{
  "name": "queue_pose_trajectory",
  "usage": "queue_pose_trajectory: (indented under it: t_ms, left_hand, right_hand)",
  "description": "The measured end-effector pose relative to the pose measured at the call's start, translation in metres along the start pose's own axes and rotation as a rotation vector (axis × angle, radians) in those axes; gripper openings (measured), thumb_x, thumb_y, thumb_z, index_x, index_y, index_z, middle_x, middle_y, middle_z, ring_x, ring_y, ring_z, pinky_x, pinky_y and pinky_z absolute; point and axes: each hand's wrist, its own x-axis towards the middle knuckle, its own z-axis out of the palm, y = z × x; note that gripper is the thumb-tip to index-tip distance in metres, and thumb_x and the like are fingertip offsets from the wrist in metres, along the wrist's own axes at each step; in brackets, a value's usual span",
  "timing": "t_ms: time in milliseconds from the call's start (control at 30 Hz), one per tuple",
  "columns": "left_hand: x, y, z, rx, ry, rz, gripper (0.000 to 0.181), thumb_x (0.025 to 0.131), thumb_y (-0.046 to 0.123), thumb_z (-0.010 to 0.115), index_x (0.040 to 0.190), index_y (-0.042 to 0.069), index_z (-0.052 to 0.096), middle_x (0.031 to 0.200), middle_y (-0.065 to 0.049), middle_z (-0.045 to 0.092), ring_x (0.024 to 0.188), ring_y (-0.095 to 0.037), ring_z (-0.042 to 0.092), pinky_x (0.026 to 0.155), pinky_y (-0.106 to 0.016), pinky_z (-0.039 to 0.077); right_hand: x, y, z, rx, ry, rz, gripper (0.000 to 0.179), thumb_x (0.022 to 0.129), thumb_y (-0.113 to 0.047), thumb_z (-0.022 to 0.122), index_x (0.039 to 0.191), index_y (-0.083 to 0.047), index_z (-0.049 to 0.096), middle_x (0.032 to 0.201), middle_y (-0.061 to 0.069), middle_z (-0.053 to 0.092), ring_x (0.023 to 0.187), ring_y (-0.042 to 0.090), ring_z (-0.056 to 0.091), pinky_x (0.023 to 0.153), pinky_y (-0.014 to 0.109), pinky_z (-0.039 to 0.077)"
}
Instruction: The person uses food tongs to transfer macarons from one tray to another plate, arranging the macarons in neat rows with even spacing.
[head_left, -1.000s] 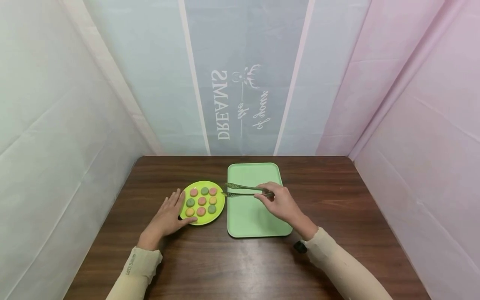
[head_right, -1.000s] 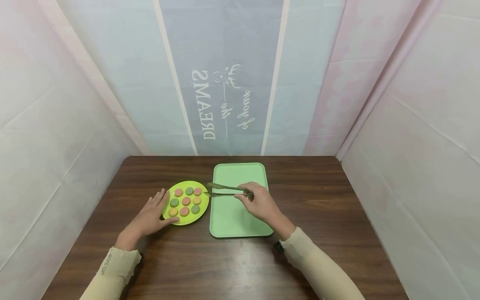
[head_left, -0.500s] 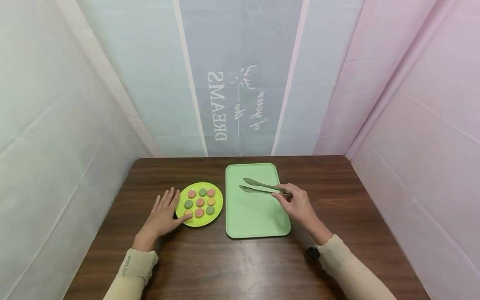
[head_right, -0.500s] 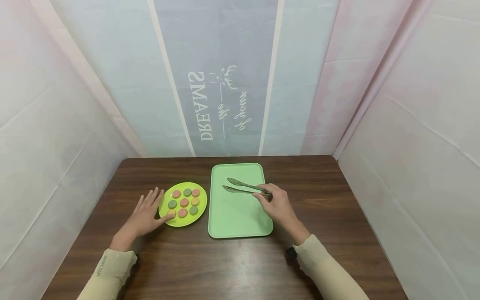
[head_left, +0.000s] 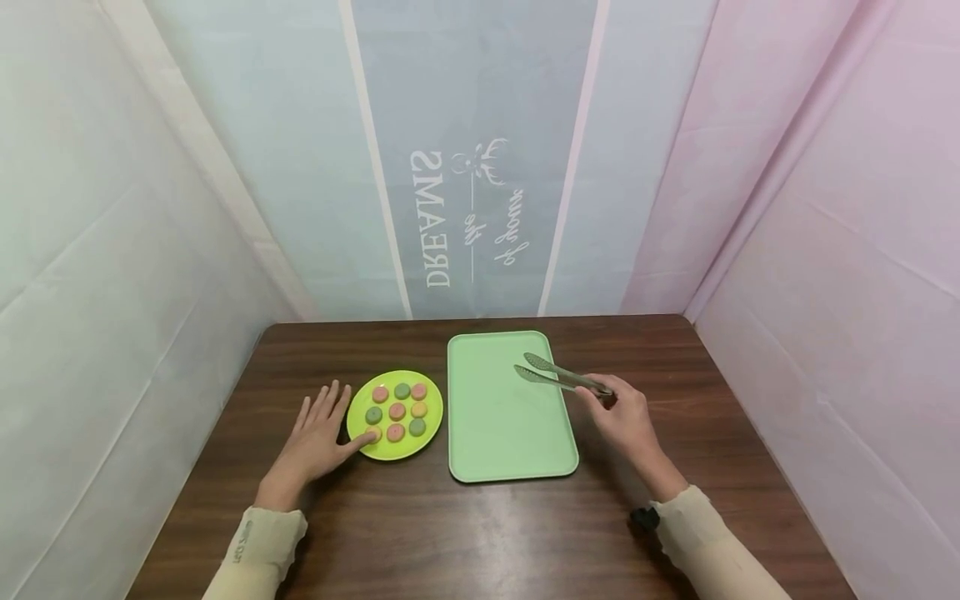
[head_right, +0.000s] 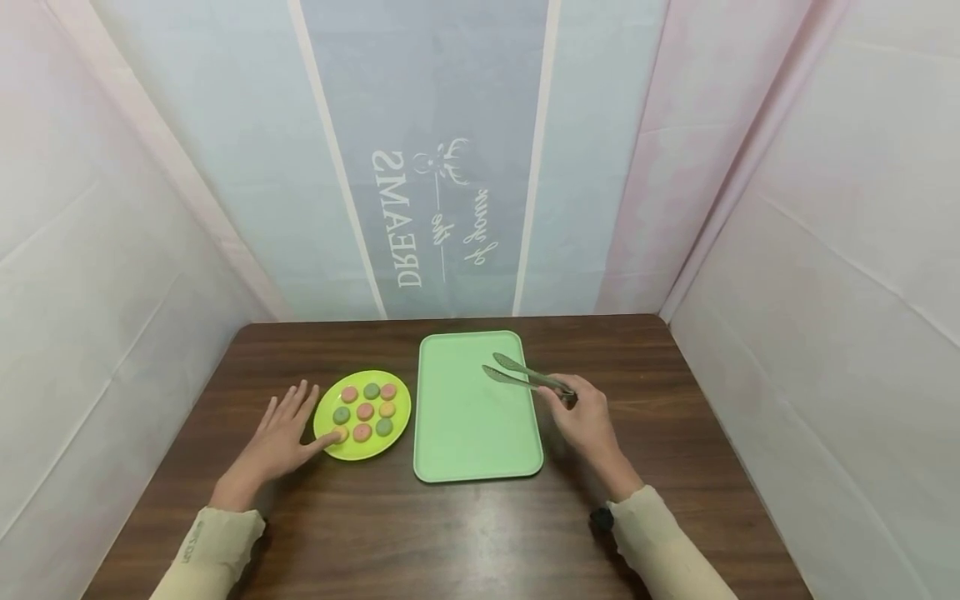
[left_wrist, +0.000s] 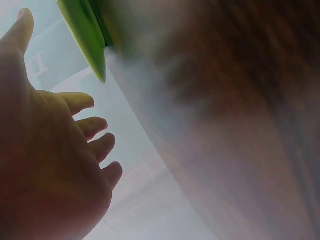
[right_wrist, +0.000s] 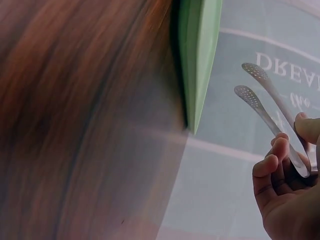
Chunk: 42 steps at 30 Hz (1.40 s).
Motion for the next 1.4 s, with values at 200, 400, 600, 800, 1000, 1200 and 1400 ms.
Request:
queue_pose_trajectory:
  t_ms: [200,400,600,800,1000,1200,1400]
  left_hand:
    - [-0.002,-0.006,0.002,-0.012,0.004,-0.008,0.114,0.097,0.073,0.064,0.171,-0.002,0.019,0.176,-0.030,0.010,0.163,-0.049,0.008,0.132,-0.065,-0.003]
    - [-0.002,-0.010,0.002,-0.017,0.017,-0.003,0.114,0.097,0.075,0.062,0.171,-0.001,0.020,0.176,-0.030,0.011,0.163,-0.050,0.009,0.132,-0.064,-0.004]
    - [-0.001,-0.011,0.002,-0.009,0.007,-0.017,0.113,0.098,0.074,0.062,0.171,-0.002,0.019,0.176,-0.030,0.009,0.163,-0.049,0.006,0.132,-0.065,-0.003]
    - [-0.001,-0.013,0.003,-0.004,0.006,-0.024,0.113,0.098,0.073,0.062,0.171,-0.002,0.018,0.176,-0.030,0.009,0.163,-0.049,0.006,0.132,-0.065,-0.003]
    - [0.000,-0.016,0.003,-0.005,0.011,-0.026,0.113,0.098,0.073,0.063,0.170,-0.002,0.019,0.176,-0.031,0.009,0.163,-0.050,0.008,0.132,-0.066,-0.003]
    - [0.000,-0.016,-0.002,0.001,-0.014,-0.044,0.114,0.098,0.075,0.061,0.171,-0.002,0.019,0.176,-0.031,0.009,0.163,-0.050,0.007,0.132,-0.065,-0.005]
    - [0.000,-0.014,-0.009,-0.003,-0.034,-0.057,0.115,0.098,0.076,0.060,0.170,-0.003,0.018,0.176,-0.031,0.008,0.163,-0.050,0.006,0.132,-0.065,-0.006]
  right_hand:
    - [-0.005,0.012,-0.010,-0.040,0.034,0.046,0.024,0.100,-0.022,0.081,0.118,-0.008,0.080,0.091,0.004,0.069,0.069,0.013,0.056,0.059,0.021,0.045]
    - [-0.009,0.021,-0.019,-0.084,0.051,0.080,0.027,0.101,-0.023,0.080,0.120,-0.005,0.079,0.096,0.008,0.074,0.070,0.012,0.057,0.060,0.021,0.047]
    - [-0.012,0.030,-0.025,-0.127,0.085,0.089,0.028,0.100,-0.023,0.082,0.119,-0.003,0.079,0.095,0.011,0.076,0.069,0.013,0.060,0.059,0.019,0.048]
    - [-0.015,0.037,-0.029,-0.145,0.106,0.130,0.029,0.100,-0.023,0.081,0.120,-0.002,0.079,0.091,0.013,0.076,0.068,0.008,0.061,0.058,0.018,0.049]
    - [-0.017,0.044,-0.031,-0.175,0.129,0.131,0.027,0.099,-0.021,0.082,0.116,0.000,0.079,0.090,0.012,0.077,0.067,0.005,0.060,0.059,0.016,0.048]
    - [-0.016,0.045,-0.035,-0.199,0.109,0.162,0.029,0.100,-0.022,0.081,0.117,0.001,0.079,0.094,0.014,0.078,0.071,0.010,0.065,0.061,0.020,0.053]
    - [-0.014,0.042,-0.040,-0.201,0.054,0.216,0.034,0.102,-0.025,0.079,0.122,0.003,0.077,0.097,0.017,0.078,0.074,0.017,0.069,0.060,0.021,0.054]
